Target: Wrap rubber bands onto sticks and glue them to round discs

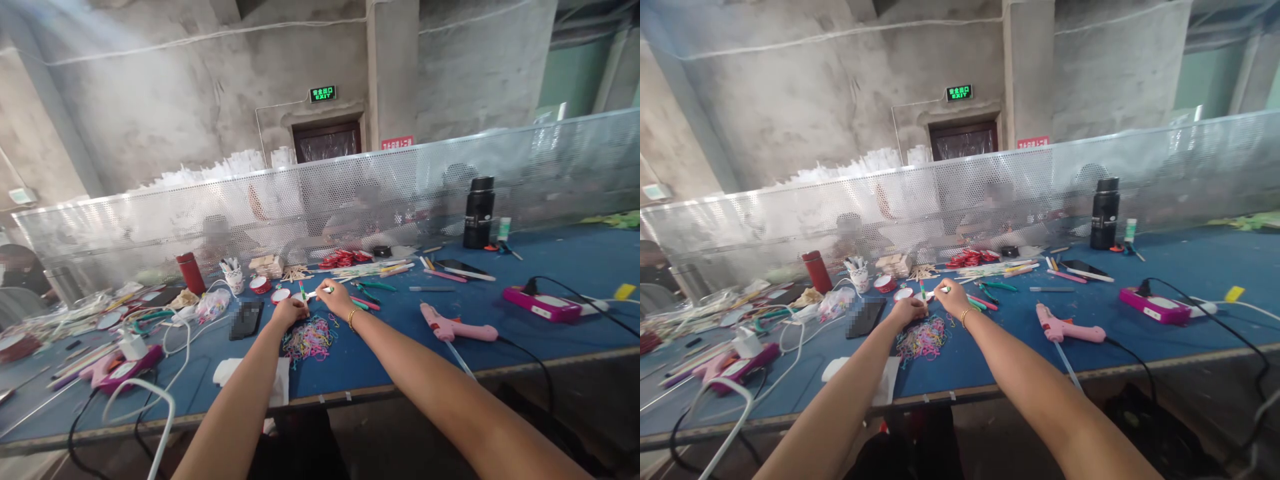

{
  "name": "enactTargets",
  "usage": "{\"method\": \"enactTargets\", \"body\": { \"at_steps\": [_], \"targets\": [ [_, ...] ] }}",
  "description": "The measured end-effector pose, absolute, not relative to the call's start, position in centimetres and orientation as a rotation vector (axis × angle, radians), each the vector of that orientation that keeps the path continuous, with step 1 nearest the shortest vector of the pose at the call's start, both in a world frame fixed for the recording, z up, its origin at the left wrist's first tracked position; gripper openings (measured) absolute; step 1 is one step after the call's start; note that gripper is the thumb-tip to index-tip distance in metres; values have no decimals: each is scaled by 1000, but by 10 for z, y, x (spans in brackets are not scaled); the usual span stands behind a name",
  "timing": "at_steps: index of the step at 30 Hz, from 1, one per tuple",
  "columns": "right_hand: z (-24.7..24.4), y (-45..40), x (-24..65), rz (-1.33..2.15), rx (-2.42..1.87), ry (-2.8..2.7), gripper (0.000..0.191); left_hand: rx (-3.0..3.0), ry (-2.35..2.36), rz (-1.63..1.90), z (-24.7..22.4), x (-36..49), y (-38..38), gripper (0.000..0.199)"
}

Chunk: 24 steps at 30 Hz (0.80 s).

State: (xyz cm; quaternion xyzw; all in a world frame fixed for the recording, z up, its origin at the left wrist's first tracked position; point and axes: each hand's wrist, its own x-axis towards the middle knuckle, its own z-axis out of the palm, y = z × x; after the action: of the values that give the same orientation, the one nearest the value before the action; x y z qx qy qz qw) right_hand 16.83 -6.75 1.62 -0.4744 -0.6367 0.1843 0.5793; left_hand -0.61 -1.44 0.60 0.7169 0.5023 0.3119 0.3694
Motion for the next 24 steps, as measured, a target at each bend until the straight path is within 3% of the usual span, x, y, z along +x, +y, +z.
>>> {"method": "enactTargets", "body": {
  "at_steps": [24],
  "targets": [
    [19,-69,166,438,-1091,-1502,12,1878,1334,806,11,-5,-23,14]
  ]
}}
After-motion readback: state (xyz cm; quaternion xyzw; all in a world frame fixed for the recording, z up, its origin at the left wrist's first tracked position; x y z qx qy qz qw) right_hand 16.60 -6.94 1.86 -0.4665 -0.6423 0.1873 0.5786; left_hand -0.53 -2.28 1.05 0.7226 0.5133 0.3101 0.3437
